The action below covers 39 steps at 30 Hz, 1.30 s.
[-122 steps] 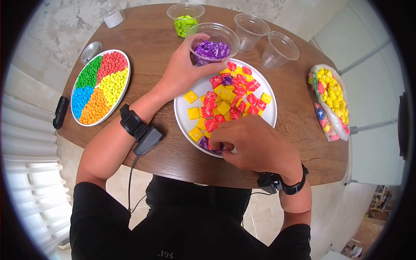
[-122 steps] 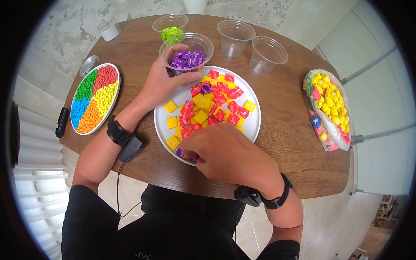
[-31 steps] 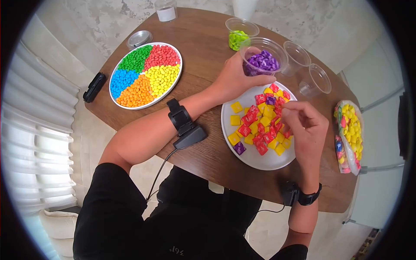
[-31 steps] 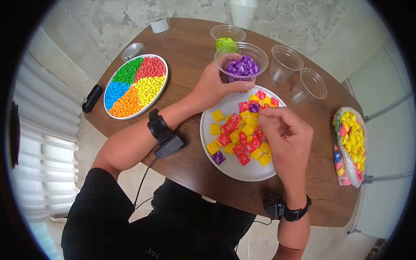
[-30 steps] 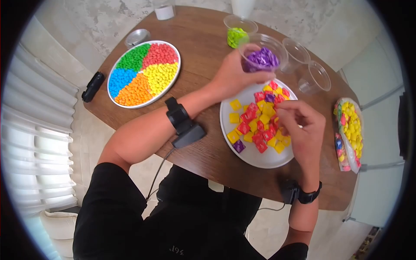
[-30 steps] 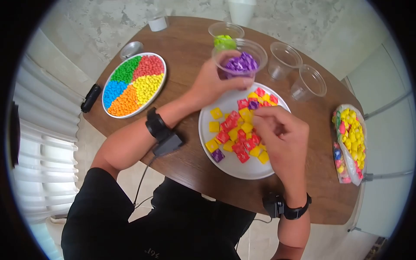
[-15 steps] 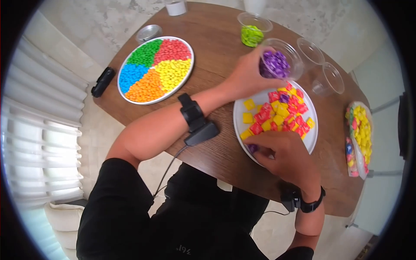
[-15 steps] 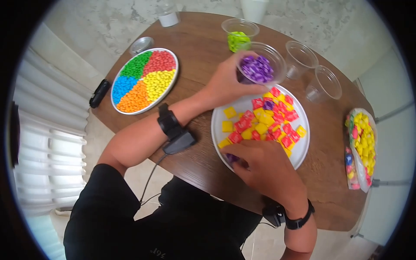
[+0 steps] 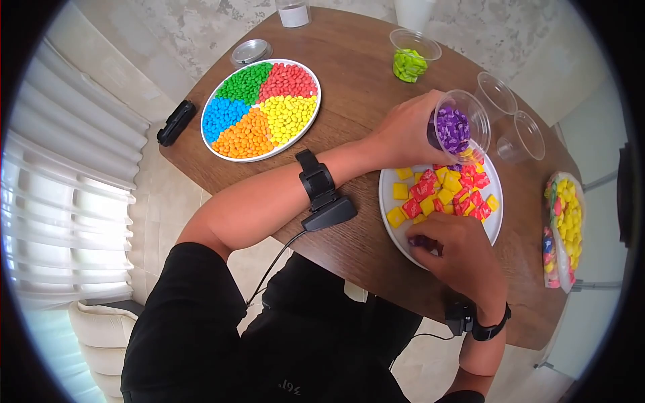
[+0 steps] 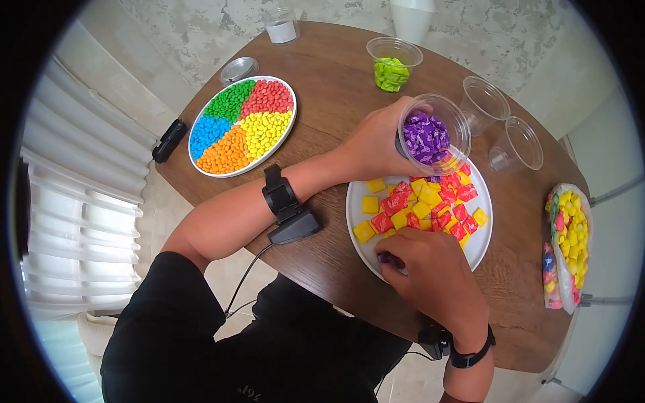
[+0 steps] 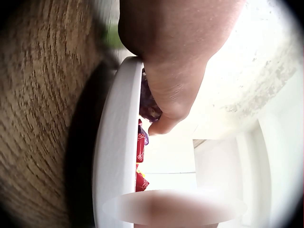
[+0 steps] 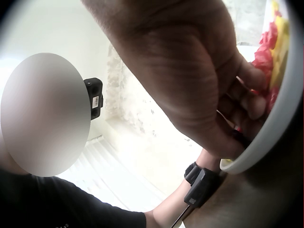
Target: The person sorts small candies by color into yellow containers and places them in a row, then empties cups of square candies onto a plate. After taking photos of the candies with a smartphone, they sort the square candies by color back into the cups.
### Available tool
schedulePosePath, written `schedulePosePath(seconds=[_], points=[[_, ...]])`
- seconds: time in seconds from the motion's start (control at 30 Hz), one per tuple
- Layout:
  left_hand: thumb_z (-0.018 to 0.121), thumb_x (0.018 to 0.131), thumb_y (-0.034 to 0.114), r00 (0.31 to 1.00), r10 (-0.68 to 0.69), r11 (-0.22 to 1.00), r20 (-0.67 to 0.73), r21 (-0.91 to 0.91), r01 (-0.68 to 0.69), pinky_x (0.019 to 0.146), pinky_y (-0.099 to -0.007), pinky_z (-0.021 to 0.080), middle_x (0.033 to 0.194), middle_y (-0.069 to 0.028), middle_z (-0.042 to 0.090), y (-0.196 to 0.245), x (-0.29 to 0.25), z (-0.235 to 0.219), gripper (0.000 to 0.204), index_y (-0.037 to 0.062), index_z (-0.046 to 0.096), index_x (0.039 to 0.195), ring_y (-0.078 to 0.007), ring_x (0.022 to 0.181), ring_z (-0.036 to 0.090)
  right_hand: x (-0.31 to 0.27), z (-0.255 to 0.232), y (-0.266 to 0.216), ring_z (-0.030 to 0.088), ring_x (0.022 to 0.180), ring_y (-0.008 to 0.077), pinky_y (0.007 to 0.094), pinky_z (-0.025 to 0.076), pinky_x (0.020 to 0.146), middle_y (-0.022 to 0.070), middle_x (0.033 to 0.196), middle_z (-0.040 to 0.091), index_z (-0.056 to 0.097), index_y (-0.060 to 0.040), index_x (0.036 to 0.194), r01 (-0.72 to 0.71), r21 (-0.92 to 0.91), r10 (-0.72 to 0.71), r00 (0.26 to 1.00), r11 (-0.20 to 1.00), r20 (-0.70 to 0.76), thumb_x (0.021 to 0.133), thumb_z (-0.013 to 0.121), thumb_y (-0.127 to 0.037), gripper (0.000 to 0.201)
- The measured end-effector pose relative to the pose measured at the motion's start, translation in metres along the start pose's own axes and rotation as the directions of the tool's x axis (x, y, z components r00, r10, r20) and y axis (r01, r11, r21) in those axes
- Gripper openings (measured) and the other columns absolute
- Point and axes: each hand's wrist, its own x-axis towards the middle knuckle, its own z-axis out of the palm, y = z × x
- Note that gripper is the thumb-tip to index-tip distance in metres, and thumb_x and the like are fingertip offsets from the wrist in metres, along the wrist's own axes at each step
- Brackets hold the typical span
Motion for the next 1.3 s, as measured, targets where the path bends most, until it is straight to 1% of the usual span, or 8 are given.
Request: schedulePosePath(seconds=[0.23,0.33,0.5,0.63,0.7,0.93,1.1,1.3], points=[[0.099,0.066,0.039,1.000,0.006,0.999,0.006,0.048,-0.007,0.106,-0.0425,0.052,0.131,-0.0184,0.068,0.002,-0.001,0.000,0.091,0.0018,0.055,0.137,-0.0336,0.123,0.067,0.004,-0.004,0.000,0.071,0.075,0.0313,0.0400,0.056,0.071,0.0157,0.087,0.073,0.077,0.0002,0.096,-0.014,0.108,0.026,0.993,0.994,-0.114,0.086,0.076,-0.007,0.012],[0.098,0.066,0.035,1.000,0.021,0.996,0.006,0.085,-0.021,0.106,-0.0427,0.052,0.131,-0.0171,0.068,0.001,-0.002,0.000,0.089,0.0028,0.055,0.138,-0.0336,0.124,0.066,0.004,-0.012,-0.007,0.069,0.073,0.0234,0.0335,0.053,0.067,0.0136,0.087,0.072,0.078,0.0012,0.101,-0.141,0.230,0.173,0.977,0.963,-0.127,0.087,0.076,-0.004,0.015],[0.098,0.067,0.032,1.000,0.014,0.996,0.024,0.090,-0.016,0.106,-0.0429,0.052,0.133,-0.0168,0.067,0.000,-0.003,-0.001,0.090,0.0026,0.054,0.139,-0.0337,0.124,0.066,0.004,-0.012,0.005,0.063,0.075,0.0119,0.0247,0.046,0.063,0.0057,0.088,0.068,0.077,0.0022,0.104,-0.020,0.212,0.123,0.864,0.977,-0.488,0.086,0.076,0.002,0.018],[0.099,0.067,0.032,0.998,0.059,0.995,-0.017,0.087,-0.057,0.104,-0.0417,0.054,0.132,-0.0165,0.068,0.001,-0.003,0.001,0.087,0.0039,0.056,0.137,-0.0322,0.122,0.068,0.004,-0.011,0.012,0.060,0.076,0.0065,0.0220,0.044,0.063,0.0009,0.086,0.065,0.074,0.0019,0.104,-0.072,0.320,0.250,0.788,0.945,-0.563,0.088,0.075,0.002,0.016],[0.099,0.067,0.031,0.997,0.072,0.995,-0.013,0.073,-0.070,0.103,-0.0409,0.055,0.132,-0.0163,0.069,0.003,-0.002,0.001,0.085,0.0044,0.057,0.136,-0.0309,0.121,0.069,0.006,-0.009,0.013,0.058,0.077,0.0027,0.0193,0.043,0.064,-0.0026,0.087,0.064,0.070,0.0001,0.103,0.048,0.500,0.312,0.728,0.865,-0.610,0.091,0.075,0.002,0.013],[0.100,0.067,0.027,0.999,0.038,0.995,-0.010,0.087,-0.037,0.100,-0.0390,0.056,0.128,-0.0137,0.070,0.006,-0.001,0.001,0.081,0.0055,0.059,0.134,-0.0270,0.119,0.070,0.003,-0.011,0.017,0.053,0.071,0.0002,0.0193,0.041,0.061,-0.0046,0.077,0.060,0.068,0.0006,0.099,-0.032,0.558,0.376,0.771,0.829,-0.514,0.095,0.072,0.001,0.006],[0.096,0.070,0.031,0.990,0.129,0.986,-0.058,0.110,-0.122,0.099,-0.0442,0.054,0.124,-0.0156,0.069,0.006,-0.002,0.002,0.076,0.0048,0.059,0.131,-0.0363,0.117,0.067,0.004,-0.008,0.022,0.050,0.065,0.0011,0.0214,0.038,0.058,-0.0047,0.070,0.057,0.068,0.0012,0.097,-0.109,0.508,0.373,0.809,0.855,-0.454,0.094,0.071,0.001,0.004],[0.095,0.071,0.033,0.994,0.107,0.990,-0.037,0.097,-0.103,0.097,-0.0453,0.054,0.119,-0.0159,0.068,0.004,-0.003,0.000,0.077,0.0047,0.057,0.131,-0.0373,0.114,0.066,0.004,-0.012,0.014,0.053,0.065,0.0039,0.0219,0.043,0.061,-0.0004,0.077,0.065,0.069,0.0029,0.100,-0.222,0.606,0.484,0.818,0.764,-0.310,0.094,0.072,0.000,0.007]])
